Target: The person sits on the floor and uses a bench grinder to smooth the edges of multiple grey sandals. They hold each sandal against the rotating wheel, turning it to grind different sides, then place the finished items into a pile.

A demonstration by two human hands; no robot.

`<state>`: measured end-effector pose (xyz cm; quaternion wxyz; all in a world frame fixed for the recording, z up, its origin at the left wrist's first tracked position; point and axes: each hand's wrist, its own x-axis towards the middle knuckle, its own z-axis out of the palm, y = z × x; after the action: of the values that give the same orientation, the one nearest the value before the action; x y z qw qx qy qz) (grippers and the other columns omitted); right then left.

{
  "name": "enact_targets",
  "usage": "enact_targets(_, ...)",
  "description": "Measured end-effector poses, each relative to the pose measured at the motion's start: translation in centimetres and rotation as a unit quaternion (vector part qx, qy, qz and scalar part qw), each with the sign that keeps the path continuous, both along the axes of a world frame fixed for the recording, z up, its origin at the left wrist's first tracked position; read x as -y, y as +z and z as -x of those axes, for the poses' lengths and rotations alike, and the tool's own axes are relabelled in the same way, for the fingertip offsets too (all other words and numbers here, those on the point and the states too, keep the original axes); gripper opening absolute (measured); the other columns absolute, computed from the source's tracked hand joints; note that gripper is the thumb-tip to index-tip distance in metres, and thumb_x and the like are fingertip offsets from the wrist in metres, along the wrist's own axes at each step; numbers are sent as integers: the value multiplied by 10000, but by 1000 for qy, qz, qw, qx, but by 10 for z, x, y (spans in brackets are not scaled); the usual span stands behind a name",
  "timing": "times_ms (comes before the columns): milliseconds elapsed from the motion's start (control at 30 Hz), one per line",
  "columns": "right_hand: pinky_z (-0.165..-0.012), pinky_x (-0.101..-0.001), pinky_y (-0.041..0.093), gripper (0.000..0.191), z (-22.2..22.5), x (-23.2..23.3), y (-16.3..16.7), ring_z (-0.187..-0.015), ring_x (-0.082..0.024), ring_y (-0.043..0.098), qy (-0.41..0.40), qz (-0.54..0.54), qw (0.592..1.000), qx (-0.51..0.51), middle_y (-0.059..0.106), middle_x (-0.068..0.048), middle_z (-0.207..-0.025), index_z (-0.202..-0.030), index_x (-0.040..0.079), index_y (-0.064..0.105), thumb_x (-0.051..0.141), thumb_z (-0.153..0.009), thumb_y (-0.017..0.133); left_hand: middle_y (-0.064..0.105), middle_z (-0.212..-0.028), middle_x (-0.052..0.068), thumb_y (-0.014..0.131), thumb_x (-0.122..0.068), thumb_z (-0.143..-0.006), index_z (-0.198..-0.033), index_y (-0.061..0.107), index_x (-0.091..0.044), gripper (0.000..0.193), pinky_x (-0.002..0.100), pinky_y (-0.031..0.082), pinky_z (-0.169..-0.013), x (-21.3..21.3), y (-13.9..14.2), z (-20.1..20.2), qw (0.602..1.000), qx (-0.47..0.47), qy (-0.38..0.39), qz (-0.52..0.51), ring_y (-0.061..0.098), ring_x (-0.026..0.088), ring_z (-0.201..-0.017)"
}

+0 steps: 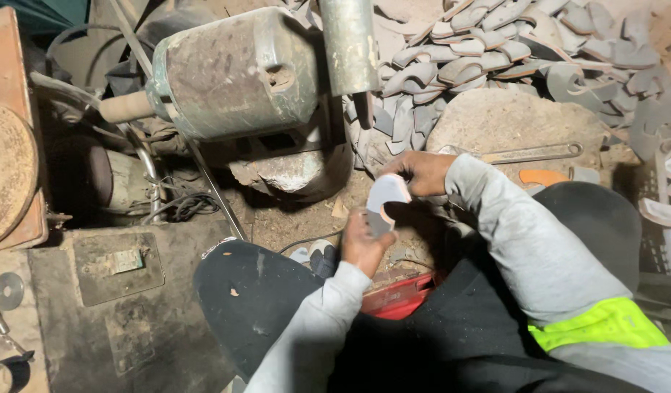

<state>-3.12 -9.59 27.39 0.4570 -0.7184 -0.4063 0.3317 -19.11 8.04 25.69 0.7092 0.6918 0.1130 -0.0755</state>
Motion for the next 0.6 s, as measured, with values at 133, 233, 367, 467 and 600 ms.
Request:
enact_targets(133, -934, -369, 543, 564, -2, 1, -5, -1077, -262, 696, -78, 224, 968, 76, 740, -144, -1144, -1261, 110, 667, 14, -709, 735, 665, -1120, 130, 739, 46, -767, -1239, 474, -45, 549, 405, 606, -886, -29, 50, 7, 969, 47, 50, -238, 704, 244, -1009)
enact_targets(233, -944, -429, 549, 422, -4, 3, -9, -1131, -336, 688, -75, 441, 890, 92, 741, -183, -1148, -1204, 151, 701, 93, -787, 721, 641, -1101, 137, 750, 48, -762, -1220, 491, -27, 532, 381, 608, -861, -58, 91, 15, 942, 183, 128, -252, 698, 231, -977)
enact_targets(367, -935, -426, 567, 347, -14, 12, -28, -1114, -355, 710, -109, 447, 880, 116, 745, -207, -1139, -1138, 105, 739, 185, -800, 750, 648, -1271, 186, 648, 146, -859, -1408, 417, -1, 614, 357, 640, -997, -132, 124, 77, 863, 344, 266, -258, 706, 275, -1117)
enact_targets(467, -937, -431, 555, 336, -30, 15, -48, -1124, -367, 690, -174, 399, 894, 106, 729, -218, -1146, -1104, 69, 743, 222, -807, 779, 555, -1348, 185, 664, 136, -859, -1518, 270, 34, 775, 377, 568, -1079, -188, 110, 144, 838, 274, 362, -303, 631, 288, -1246)
enact_targets(600, -982, -431, 544, 345, -45, -1, -69, -1162, -369, 673, -204, 405, 883, 121, 718, -220, -1186, -1120, 64, 744, 239, -825, 781, 677, -1138, 250, 681, 85, -777, -1272, 596, 71, 502, 381, 548, -941, -235, 69, 207, 816, -67, 332, -469, 684, 293, -1028)
